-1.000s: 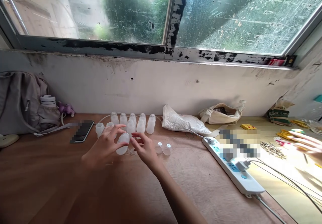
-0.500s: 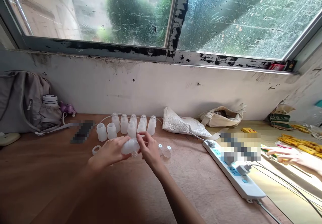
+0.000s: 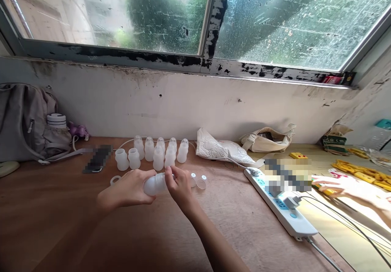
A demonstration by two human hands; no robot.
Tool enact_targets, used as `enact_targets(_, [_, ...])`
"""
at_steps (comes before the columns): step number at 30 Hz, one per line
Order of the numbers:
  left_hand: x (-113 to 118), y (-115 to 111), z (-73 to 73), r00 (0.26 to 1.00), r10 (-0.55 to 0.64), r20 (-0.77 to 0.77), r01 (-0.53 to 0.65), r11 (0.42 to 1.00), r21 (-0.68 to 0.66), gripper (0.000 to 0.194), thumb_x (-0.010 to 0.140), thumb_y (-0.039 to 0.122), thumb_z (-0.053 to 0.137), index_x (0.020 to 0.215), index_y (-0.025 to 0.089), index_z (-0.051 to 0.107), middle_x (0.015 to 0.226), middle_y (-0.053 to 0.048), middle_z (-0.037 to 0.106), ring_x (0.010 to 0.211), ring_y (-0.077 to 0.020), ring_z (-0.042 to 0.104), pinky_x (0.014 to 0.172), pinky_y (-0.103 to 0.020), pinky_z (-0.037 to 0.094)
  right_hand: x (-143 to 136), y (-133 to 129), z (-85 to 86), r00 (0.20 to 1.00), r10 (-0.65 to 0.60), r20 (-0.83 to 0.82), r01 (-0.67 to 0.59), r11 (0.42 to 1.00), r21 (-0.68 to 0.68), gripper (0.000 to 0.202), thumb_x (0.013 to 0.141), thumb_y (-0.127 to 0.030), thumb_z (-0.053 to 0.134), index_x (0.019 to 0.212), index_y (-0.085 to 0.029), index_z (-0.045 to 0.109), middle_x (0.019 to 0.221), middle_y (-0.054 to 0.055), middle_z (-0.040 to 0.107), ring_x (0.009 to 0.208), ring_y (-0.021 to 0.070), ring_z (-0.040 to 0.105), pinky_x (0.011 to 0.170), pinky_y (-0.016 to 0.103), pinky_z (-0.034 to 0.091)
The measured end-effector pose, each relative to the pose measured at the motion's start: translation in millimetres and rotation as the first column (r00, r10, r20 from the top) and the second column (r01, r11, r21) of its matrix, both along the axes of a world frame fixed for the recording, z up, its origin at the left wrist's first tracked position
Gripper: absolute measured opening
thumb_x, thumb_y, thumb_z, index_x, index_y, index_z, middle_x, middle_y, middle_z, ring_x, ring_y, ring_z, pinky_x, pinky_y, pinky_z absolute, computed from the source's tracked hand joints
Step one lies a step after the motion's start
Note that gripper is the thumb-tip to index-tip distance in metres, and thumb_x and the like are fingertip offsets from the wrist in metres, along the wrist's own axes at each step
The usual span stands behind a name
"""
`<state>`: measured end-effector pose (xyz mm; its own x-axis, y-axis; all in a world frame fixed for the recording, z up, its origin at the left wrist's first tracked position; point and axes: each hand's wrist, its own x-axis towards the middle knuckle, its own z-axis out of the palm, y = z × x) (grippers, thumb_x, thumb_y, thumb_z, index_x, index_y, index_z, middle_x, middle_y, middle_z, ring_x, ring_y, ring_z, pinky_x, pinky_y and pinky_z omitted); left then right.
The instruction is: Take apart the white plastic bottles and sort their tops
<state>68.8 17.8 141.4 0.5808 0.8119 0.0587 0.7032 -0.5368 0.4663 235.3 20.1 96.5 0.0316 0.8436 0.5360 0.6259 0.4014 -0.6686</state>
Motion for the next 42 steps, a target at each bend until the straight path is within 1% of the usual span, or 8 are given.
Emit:
enact_targets(6, [-6.9,-6.2,6.6,0.998,0.020,-0.051,-0.019,1.000,0.020,0.008,0.059,0.027,0.051,0.067,0.024,0.051,0.056,0.004,0.055,0.049,-0.0128,0.051,0.038,-0.022,0.024,-5.3,-5.2,-0.5,0.999,0.023,-0.031,-0.021,0.999,0.043,0.038,0.082,-0.032,0.032,0.047,-0.019,0.025,0.043,-0.005,0.023,0.039,0.0065,0.025,0.042,0.023,0.018])
enact_targets(10, [-10.5,-10.1,9.0,0.998,0.018,-0.058,-0.016,1.000,0.024,0.007,0.058,0.026,0.052,0.064,0.023,0.049,0.054,0.005,0.054,0.045,-0.0110,0.049,0.038,-0.022,0.023,-7.1,-9.6,-0.8,0.996,0.049,-0.072,-0.047,0.998,0.031,0.038,0.083,-0.033,0.031,0.048,-0.019,0.026,0.044,-0.005,0.024,0.040,0.0070,0.026,0.041,0.022,0.019])
enact_targets(14, [-10.5,-12.0,10.4,0.998,0.039,-0.054,-0.039,0.999,0.017,0.008,0.058,0.027,0.053,0.064,0.024,0.051,0.054,0.004,0.054,0.046,-0.0122,0.050,0.040,-0.022,0.023,-6.2,-10.1,-1.5,0.993,0.055,-0.104,-0.055,0.998,0.002,0.038,0.083,-0.034,0.031,0.048,-0.019,0.027,0.044,-0.005,0.023,0.040,0.0072,0.025,0.040,0.022,0.020])
enact_targets(22, [-10.0,-18.5,15.1,0.993,0.056,-0.104,-0.056,0.998,0.003,0.010,0.058,0.027,0.051,0.068,0.025,0.050,0.058,0.003,0.056,0.051,-0.0161,0.053,0.047,-0.025,0.029,-7.5,-10.3,1.9,0.985,0.078,-0.153,-0.082,0.996,-0.024,0.040,0.083,-0.036,0.030,0.047,-0.019,0.028,0.044,-0.004,0.024,0.040,0.0072,0.024,0.040,0.022,0.020])
enact_targets(31, [-8.2,-35.5,34.6,0.973,0.082,-0.214,-0.095,0.994,-0.049,0.015,0.063,0.026,0.047,0.077,0.022,0.051,0.070,0.000,0.059,0.062,-0.0185,0.057,0.057,-0.028,0.035,-9.1,-17.1,10.2,0.985,0.102,-0.136,-0.107,0.994,-0.031,0.041,0.084,-0.035,0.030,0.047,-0.018,0.031,0.044,-0.004,0.025,0.040,0.0071,0.027,0.041,0.022,0.020])
enact_targets(36, [-7.8,-56.8,48.0,0.966,0.089,-0.245,-0.112,0.990,-0.083,0.018,0.065,0.025,0.043,0.082,0.025,0.049,0.075,0.000,0.060,0.066,-0.0209,0.058,0.053,-0.028,0.036,-10.7,-39.3,24.2,0.977,0.177,-0.123,-0.178,0.984,0.002,0.040,0.086,-0.032,0.031,0.048,-0.017,0.034,0.043,-0.004,0.027,0.039,0.0066,0.028,0.040,0.022,0.021])
enact_targets(39, [-7.4,-70.3,55.8,0.932,0.094,-0.350,-0.153,0.978,-0.144,0.026,0.063,0.023,0.045,0.089,0.025,0.050,0.084,-0.001,0.061,0.074,-0.0231,0.059,0.058,-0.030,0.039,-12.2,-57.7,35.7,0.963,0.253,-0.088,-0.249,0.967,0.057,0.037,0.086,-0.026,0.031,0.051,-0.017,0.039,0.044,-0.004,0.030,0.038,0.0065,0.031,0.040,0.022,0.023])
enact_targets(42, [-6.3,-77.1,60.4,0.904,0.102,-0.415,-0.192,0.965,-0.181,0.031,0.063,0.021,0.045,0.092,0.026,0.050,0.088,-0.002,0.060,0.081,-0.0238,0.059,0.062,-0.031,0.041,-13.3,-67.8,42.5,0.958,0.281,-0.053,-0.275,0.956,0.104,0.035,0.085,-0.022,0.031,0.053,-0.016,0.043,0.045,-0.003,0.034,0.038,0.0068,0.035,0.040,0.022,0.025])
